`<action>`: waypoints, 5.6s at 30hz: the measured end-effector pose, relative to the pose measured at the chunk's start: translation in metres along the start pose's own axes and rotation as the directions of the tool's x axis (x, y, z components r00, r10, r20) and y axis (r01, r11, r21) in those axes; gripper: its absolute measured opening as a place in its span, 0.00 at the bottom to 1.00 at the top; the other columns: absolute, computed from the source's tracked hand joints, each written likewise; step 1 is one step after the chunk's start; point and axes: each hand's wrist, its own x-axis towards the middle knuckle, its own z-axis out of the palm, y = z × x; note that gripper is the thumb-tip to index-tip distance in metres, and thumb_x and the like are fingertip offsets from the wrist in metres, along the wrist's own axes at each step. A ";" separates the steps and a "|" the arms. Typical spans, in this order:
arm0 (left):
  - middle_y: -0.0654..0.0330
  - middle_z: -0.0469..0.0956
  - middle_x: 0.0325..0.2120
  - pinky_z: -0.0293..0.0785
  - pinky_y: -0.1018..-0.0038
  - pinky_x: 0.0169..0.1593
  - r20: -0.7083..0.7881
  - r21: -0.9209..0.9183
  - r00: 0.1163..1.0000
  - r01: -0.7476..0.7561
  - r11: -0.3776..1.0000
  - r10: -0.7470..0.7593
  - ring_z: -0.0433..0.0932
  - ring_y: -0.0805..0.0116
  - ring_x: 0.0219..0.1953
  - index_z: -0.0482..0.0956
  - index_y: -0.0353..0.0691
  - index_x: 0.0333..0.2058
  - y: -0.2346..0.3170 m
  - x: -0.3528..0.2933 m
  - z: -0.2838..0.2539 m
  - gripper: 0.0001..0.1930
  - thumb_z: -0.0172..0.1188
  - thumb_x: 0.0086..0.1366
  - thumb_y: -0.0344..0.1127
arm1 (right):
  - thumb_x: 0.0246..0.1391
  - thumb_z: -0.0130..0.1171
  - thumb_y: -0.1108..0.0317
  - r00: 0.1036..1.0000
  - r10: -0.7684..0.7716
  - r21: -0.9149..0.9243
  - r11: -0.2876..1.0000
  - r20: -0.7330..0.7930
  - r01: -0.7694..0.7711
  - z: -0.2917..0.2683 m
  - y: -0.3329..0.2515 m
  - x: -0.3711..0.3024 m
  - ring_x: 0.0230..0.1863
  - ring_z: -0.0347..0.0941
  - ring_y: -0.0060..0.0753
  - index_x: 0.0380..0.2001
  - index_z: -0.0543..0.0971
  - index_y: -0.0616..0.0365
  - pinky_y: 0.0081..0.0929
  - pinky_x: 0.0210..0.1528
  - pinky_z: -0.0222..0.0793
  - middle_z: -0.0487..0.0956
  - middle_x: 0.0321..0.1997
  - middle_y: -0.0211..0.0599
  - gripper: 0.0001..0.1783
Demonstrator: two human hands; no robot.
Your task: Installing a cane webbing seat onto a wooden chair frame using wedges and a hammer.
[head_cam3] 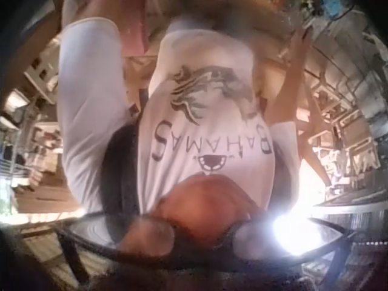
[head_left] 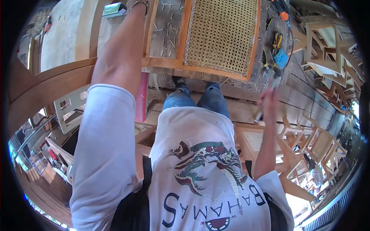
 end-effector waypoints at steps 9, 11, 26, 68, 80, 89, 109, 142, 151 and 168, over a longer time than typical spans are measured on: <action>0.44 0.79 0.49 0.69 0.60 0.59 0.051 0.008 0.999 -0.010 1.000 0.009 0.76 0.47 0.54 0.78 0.35 0.52 0.010 -0.006 -0.002 0.42 0.48 0.59 0.72 | 0.70 0.49 0.55 0.940 -0.058 0.006 0.998 0.336 0.060 0.132 -0.029 -0.076 0.21 0.68 0.26 0.40 0.73 0.58 0.24 0.25 0.62 0.71 0.21 0.30 0.16; 0.44 0.79 0.50 0.69 0.60 0.60 0.055 0.007 0.998 -0.016 1.000 0.016 0.76 0.47 0.55 0.78 0.35 0.52 0.011 -0.005 -0.002 0.42 0.48 0.59 0.72 | 0.69 0.49 0.54 0.922 -0.326 -0.366 0.848 0.210 0.383 0.146 -0.029 -0.073 0.24 0.73 0.51 0.39 0.72 0.59 0.36 0.26 0.66 0.74 0.23 0.45 0.17; 0.43 0.77 0.52 0.67 0.61 0.61 0.076 0.030 0.996 -0.051 0.998 0.049 0.75 0.47 0.57 0.76 0.33 0.54 0.014 -0.003 -0.007 0.45 0.45 0.59 0.73 | 0.69 0.47 0.57 0.907 -0.380 -0.341 0.841 0.183 0.421 0.177 -0.018 -0.064 0.32 0.74 0.69 0.37 0.68 0.60 0.56 0.29 0.67 0.76 0.29 0.60 0.16; 0.41 0.72 0.58 0.62 0.62 0.65 0.090 0.067 0.990 -0.114 0.991 0.108 0.70 0.47 0.62 0.71 0.29 0.58 0.038 0.015 0.008 0.52 0.37 0.58 0.77 | 0.70 0.43 0.55 0.983 -0.173 -0.347 0.927 -0.058 0.143 0.138 -0.009 -0.078 0.30 0.76 0.66 0.34 0.71 0.58 0.52 0.30 0.68 0.77 0.25 0.56 0.18; 0.40 0.72 0.58 0.62 0.60 0.66 0.078 0.068 0.996 -0.039 0.997 0.034 0.70 0.46 0.62 0.71 0.29 0.59 0.044 0.013 0.001 0.53 0.38 0.57 0.78 | 0.71 0.42 0.55 0.972 -0.233 -0.413 0.887 -0.015 0.206 0.137 -0.006 -0.062 0.31 0.74 0.67 0.31 0.69 0.61 0.53 0.30 0.67 0.76 0.25 0.56 0.21; 0.39 0.72 0.57 0.63 0.61 0.65 0.098 0.062 0.995 -0.018 0.998 0.012 0.70 0.46 0.62 0.73 0.29 0.57 0.046 0.013 0.006 0.50 0.41 0.59 0.75 | 0.72 0.40 0.52 0.920 -0.192 -0.250 0.962 -0.342 0.108 0.106 0.001 -0.060 0.31 0.79 0.58 0.35 0.73 0.61 0.47 0.31 0.70 0.78 0.27 0.51 0.23; 0.36 0.74 0.55 0.64 0.59 0.64 0.152 0.047 0.988 0.014 0.999 -0.021 0.71 0.45 0.61 0.74 0.29 0.56 0.046 0.015 0.005 0.51 0.40 0.58 0.77 | 0.70 0.44 0.52 0.954 -0.138 -0.398 0.917 -0.266 0.022 0.095 0.013 -0.044 0.28 0.73 0.69 0.33 0.70 0.62 0.55 0.29 0.65 0.74 0.22 0.59 0.21; 0.39 0.79 0.46 0.71 0.53 0.53 0.012 0.042 1.000 0.015 0.999 -0.015 0.77 0.41 0.51 0.79 0.36 0.50 0.053 0.001 0.002 0.42 0.45 0.62 0.74 | 0.67 0.49 0.64 0.874 -0.479 -0.385 0.794 0.082 0.471 0.085 -0.166 0.286 0.35 0.79 0.58 0.66 0.67 0.45 0.46 0.36 0.73 0.80 0.37 0.55 0.24; 0.40 0.78 0.48 0.70 0.52 0.56 0.098 0.090 0.994 0.049 0.995 -0.058 0.75 0.40 0.54 0.78 0.39 0.52 0.052 0.003 -0.002 0.44 0.41 0.61 0.76 | 0.67 0.46 0.63 0.914 -0.403 -0.502 0.781 0.048 0.371 0.094 -0.179 0.287 0.47 0.78 0.57 0.64 0.69 0.46 0.46 0.47 0.74 0.80 0.48 0.51 0.23; 0.37 0.79 0.45 0.72 0.51 0.54 0.071 0.042 0.991 0.114 0.993 -0.117 0.77 0.39 0.51 0.78 0.38 0.48 0.064 -0.010 -0.015 0.43 0.45 0.59 0.76 | 0.67 0.49 0.63 0.869 -0.412 -0.408 0.768 0.276 0.494 0.195 -0.229 0.262 0.48 0.79 0.52 0.64 0.70 0.43 0.41 0.48 0.77 0.79 0.55 0.48 0.22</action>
